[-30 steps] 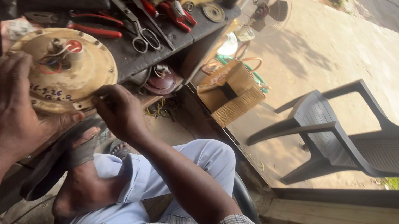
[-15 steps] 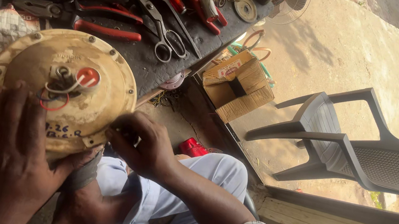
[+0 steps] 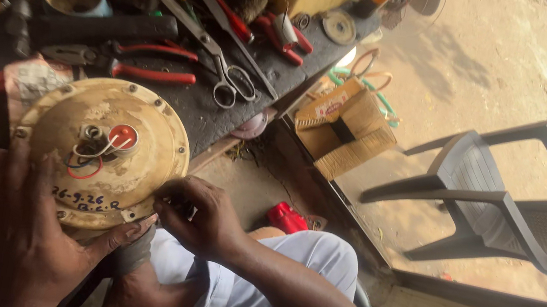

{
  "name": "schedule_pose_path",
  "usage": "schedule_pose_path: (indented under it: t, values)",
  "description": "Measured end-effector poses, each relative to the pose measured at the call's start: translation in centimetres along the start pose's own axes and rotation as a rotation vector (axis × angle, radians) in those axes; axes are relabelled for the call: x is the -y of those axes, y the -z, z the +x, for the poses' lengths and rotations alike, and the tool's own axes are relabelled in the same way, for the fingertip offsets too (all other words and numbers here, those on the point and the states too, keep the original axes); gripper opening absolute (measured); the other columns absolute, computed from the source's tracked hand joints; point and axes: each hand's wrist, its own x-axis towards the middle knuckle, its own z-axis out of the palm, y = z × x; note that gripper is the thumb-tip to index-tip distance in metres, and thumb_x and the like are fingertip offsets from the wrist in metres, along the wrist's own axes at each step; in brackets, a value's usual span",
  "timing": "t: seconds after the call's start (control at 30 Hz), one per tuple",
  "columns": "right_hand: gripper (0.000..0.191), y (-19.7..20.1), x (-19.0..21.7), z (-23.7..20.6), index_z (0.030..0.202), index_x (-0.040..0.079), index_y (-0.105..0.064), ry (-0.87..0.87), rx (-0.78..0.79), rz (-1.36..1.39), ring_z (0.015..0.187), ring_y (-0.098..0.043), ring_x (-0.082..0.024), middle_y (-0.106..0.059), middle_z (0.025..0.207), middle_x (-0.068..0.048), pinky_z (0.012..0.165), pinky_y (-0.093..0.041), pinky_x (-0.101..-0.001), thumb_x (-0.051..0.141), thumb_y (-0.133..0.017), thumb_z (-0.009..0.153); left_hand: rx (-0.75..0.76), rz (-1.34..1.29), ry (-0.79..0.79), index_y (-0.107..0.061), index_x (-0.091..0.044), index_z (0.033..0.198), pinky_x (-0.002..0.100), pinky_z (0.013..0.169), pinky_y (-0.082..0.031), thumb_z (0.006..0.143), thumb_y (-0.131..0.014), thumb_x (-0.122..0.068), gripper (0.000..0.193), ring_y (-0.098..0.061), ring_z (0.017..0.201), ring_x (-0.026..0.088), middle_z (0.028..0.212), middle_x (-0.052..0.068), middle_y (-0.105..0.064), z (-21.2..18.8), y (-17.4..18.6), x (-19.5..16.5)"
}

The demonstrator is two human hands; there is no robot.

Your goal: The person works on a circular electrical component on a cluttered workbench, using a screwdriver to adjust wires and parts. The hands manipulate the component and tools while seated, with the workspace visible from an overhead perspective.

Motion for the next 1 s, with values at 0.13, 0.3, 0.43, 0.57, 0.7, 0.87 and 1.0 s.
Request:
schedule_pose_path:
  t: [0.13,0.3,0.43,0.57,0.7,0.87,1.0]
  values:
    - [0.015,0.2,0.6,-0.2,0.101,0.004,-0.072,-0.028,-0.050,-0.019,0.075,-0.072,-0.013,-0.072,0.085,-0.008,0.068,-0.058,-0.0288,0.014,-0.076,0.091,-0.036,-0.020,0.007,-0.036,0.005,0.153,0.063,0.123,-0.038,0.073,-0.073,-0.071,0.117,-0.041,0.149,0.054,0.158,0.034,-0.040,-0.5,0.5,-1.4]
    - [0.014,0.1,0.4,-0.6,0.100,0.003,-0.070,0.023,-0.084,0.025,0.075,-0.070,-0.012,-0.073,0.087,-0.008,0.067,-0.058,-0.0286,0.014,-0.075,0.091,-0.090,-0.069,0.048,-0.035,0.009,0.153,0.057,0.119,-0.040,0.073,-0.074,-0.075,0.122,-0.040,0.148,0.054,0.159,0.040,-0.034,-1.3,0.5,-2.0]
    - [0.013,-0.2,-0.2,-0.4,0.098,0.002,-0.068,0.036,-0.072,0.108,0.075,-0.064,-0.008,-0.073,0.084,-0.008,0.067,-0.055,-0.0271,0.012,-0.074,0.093,-0.135,-0.065,0.010,-0.034,0.009,0.151,0.058,0.119,-0.040,0.071,-0.080,-0.072,0.123,-0.043,0.144,0.052,0.156,0.035,-0.040,-1.8,0.1,-1.3]
    - [0.012,0.0,-0.1,-0.4,0.098,0.002,-0.069,0.053,-0.054,0.073,0.071,-0.064,-0.007,-0.072,0.079,-0.007,0.065,-0.053,-0.0257,0.012,-0.074,0.093,-0.195,-0.074,-0.005,-0.034,0.007,0.152,0.057,0.120,-0.039,0.071,-0.085,-0.073,0.125,-0.042,0.144,0.051,0.154,0.034,-0.041,-2.4,0.0,-1.0]
    - [0.014,0.3,0.5,-0.5,0.096,0.004,-0.069,0.069,-0.094,-0.066,0.067,-0.067,-0.009,-0.072,0.075,-0.006,0.063,-0.054,-0.0273,0.015,-0.075,0.092,-0.211,-0.085,0.003,-0.037,0.009,0.150,0.056,0.119,-0.037,0.072,-0.084,-0.072,0.122,-0.043,0.143,0.049,0.151,0.033,-0.044,-2.8,0.6,-1.1]
    - [0.014,0.6,0.9,-0.3,0.098,0.006,-0.071,0.131,-0.188,-0.230,0.061,-0.063,-0.016,-0.067,0.072,-0.009,0.059,-0.050,-0.0323,0.017,-0.074,0.092,-0.317,-0.096,-0.012,-0.049,0.004,0.138,0.052,0.110,-0.044,0.077,-0.082,-0.067,0.099,-0.053,0.128,0.042,0.134,0.025,-0.057,-3.0,1.3,-1.0]
    - [0.014,1.5,0.8,0.7,0.100,0.006,-0.071,0.126,-0.197,-0.269,0.060,-0.062,-0.018,-0.065,0.070,-0.010,0.058,-0.049,-0.0330,0.017,-0.074,0.093,-0.376,-0.108,0.017,-0.055,-0.001,0.127,0.050,0.097,-0.047,0.095,-0.080,-0.051,0.064,-0.056,0.111,0.037,0.115,0.018,-0.060,-3.6,1.2,-0.9]
